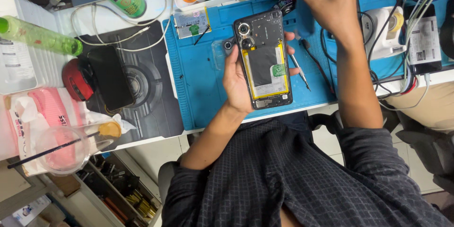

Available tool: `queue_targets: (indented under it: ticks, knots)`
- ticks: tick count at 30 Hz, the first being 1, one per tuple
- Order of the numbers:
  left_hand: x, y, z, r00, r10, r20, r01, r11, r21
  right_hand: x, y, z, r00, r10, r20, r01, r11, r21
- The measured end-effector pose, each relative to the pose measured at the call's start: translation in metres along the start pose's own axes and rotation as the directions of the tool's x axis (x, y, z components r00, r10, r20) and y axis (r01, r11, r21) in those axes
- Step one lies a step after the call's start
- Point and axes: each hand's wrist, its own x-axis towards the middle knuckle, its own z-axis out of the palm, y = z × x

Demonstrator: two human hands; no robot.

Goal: The person disassembles a smartphone using a screwdriver and tweezers, then applies heat with a heat gun to the back of the device. Finally, the person applies adhesive from a tube to the phone's frame.

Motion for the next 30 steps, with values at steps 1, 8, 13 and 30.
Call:
queue_targets:
  ticks: [1, 8, 13, 30]
  knots:
    - [-0.001, 0.000, -0.002, 1.000, 0.010, -0.005, -0.010, 0.999, 0.035, -0.001, -0.003, -0.006, 0.999, 0.027, 0.034, -0.025, 0.998, -0.060]
    - [-0.001, 0.004, -0.030, 0.995, 0.098, -0.009, -0.095, 0.981, 0.167, -0.049, -0.050, -0.036, 0.901, 0.319, 0.294, -0.314, 0.947, -0.067]
    - [0.007, 0.007, -0.053, 0.985, 0.153, -0.077, -0.139, 0.976, 0.166, -0.107, -0.091, -0.041, 0.771, 0.497, 0.398, -0.573, 0.815, 0.091]
    - [0.003, 0.006, -0.072, 0.954, 0.265, -0.137, -0.205, 0.916, 0.344, -0.223, -0.152, 0.000, 0.646, 0.584, 0.491, -0.744, 0.626, 0.235]
